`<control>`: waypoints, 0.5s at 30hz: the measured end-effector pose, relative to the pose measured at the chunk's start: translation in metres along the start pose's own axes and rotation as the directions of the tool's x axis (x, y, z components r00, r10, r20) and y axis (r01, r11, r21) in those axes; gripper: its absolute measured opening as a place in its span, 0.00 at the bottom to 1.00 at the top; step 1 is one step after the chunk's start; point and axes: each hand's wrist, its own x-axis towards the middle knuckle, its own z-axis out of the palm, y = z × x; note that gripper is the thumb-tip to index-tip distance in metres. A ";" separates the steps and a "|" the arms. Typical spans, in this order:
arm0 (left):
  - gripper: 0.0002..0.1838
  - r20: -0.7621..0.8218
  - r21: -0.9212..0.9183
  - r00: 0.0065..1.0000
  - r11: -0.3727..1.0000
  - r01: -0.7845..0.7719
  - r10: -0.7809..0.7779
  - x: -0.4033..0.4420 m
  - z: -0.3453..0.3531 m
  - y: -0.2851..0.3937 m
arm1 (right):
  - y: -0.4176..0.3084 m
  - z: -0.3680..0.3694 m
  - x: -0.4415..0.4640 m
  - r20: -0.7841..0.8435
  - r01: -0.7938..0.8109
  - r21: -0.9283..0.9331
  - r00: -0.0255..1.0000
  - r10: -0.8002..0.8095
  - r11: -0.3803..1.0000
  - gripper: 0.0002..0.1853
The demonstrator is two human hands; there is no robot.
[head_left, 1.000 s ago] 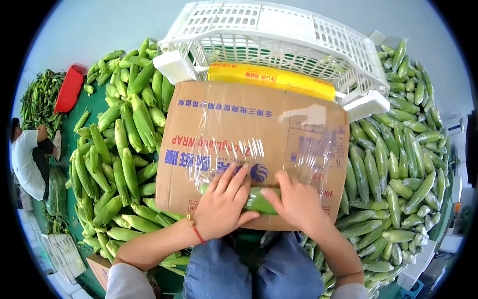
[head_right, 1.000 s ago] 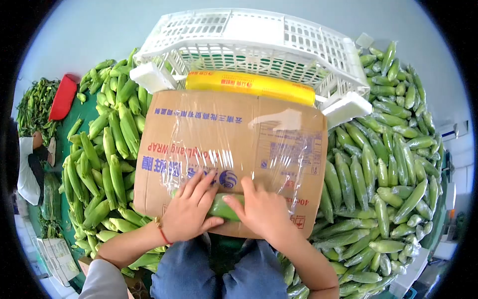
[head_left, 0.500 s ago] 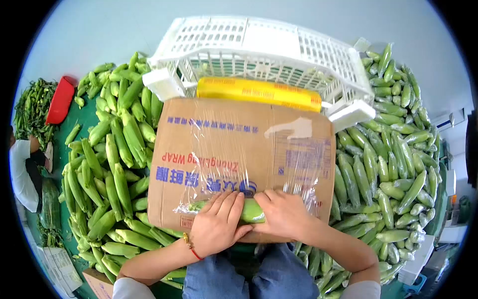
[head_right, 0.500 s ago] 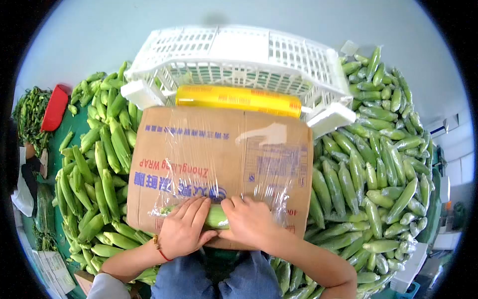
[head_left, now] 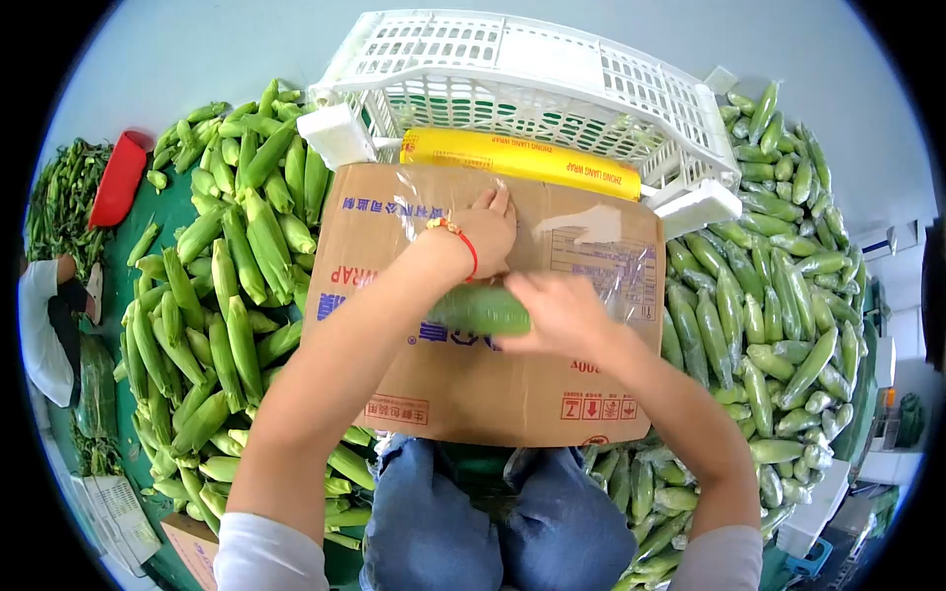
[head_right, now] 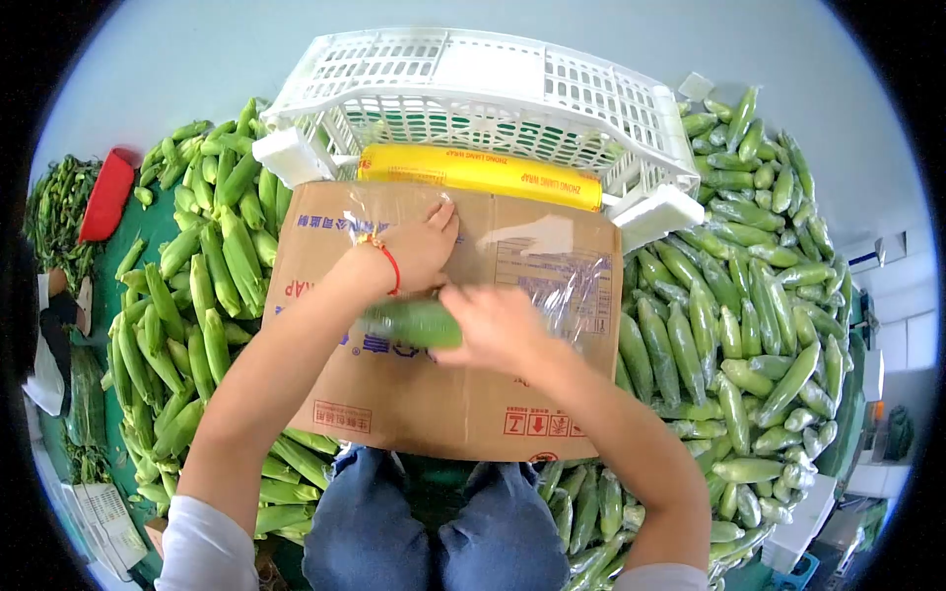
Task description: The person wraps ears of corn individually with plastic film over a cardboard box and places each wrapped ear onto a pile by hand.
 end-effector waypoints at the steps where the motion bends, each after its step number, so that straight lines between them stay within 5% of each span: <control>1: 0.46 0.032 -0.021 0.999 1.000 0.015 -0.015 -0.002 -0.005 -0.002 | -0.006 -0.004 -0.010 -0.018 0.070 0.016 0.997 -0.069 0.997 0.30; 4: 0.48 -0.051 -0.062 0.999 0.998 0.007 -0.011 -0.001 0.004 -0.007 | -0.034 -0.022 -0.055 0.352 -0.004 0.216 0.933 -0.074 0.976 0.31; 6: 0.44 -0.164 -0.213 0.986 0.977 -0.018 -0.018 -0.009 0.003 -0.009 | -0.041 -0.032 -0.085 0.605 -0.087 0.316 0.785 -0.131 0.945 0.33; 7: 0.43 -0.246 -0.328 0.969 0.943 -0.051 -0.033 -0.014 0.004 -0.013 | -0.043 -0.039 -0.099 0.710 -0.249 0.381 0.695 -0.109 0.890 0.34; 9: 0.38 -0.527 -0.514 0.837 0.839 -0.179 -0.145 -0.032 0.010 -0.007 | -0.038 -0.034 -0.136 0.639 -0.409 0.467 0.769 0.020 0.784 0.36; 10: 0.36 -0.686 -0.558 0.686 0.780 -0.282 -0.243 -0.047 0.015 0.006 | -0.034 -0.028 -0.147 0.568 -0.485 0.546 0.814 0.124 0.683 0.36; 12: 0.29 -0.821 -0.330 0.570 0.833 -0.444 -0.021 -0.087 0.023 0.049 | -0.031 -0.012 -0.146 0.461 -0.569 0.761 0.813 0.356 0.312 0.34; 13: 0.26 -0.801 -0.260 0.591 0.835 -0.484 0.093 -0.098 0.025 0.068 | -0.034 -0.005 -0.145 0.438 -0.541 0.835 0.766 0.470 0.104 0.34; 14: 0.24 -0.771 -0.194 0.605 0.833 -0.519 0.197 -0.102 0.026 0.083 | -0.039 -0.007 -0.137 0.551 -0.547 0.828 0.755 0.357 -0.120 0.33; 15: 0.22 -0.759 -0.298 0.645 0.832 -0.468 0.091 -0.097 0.032 0.084 | -0.043 -0.016 -0.121 0.630 -0.554 0.766 0.746 0.214 -0.325 0.33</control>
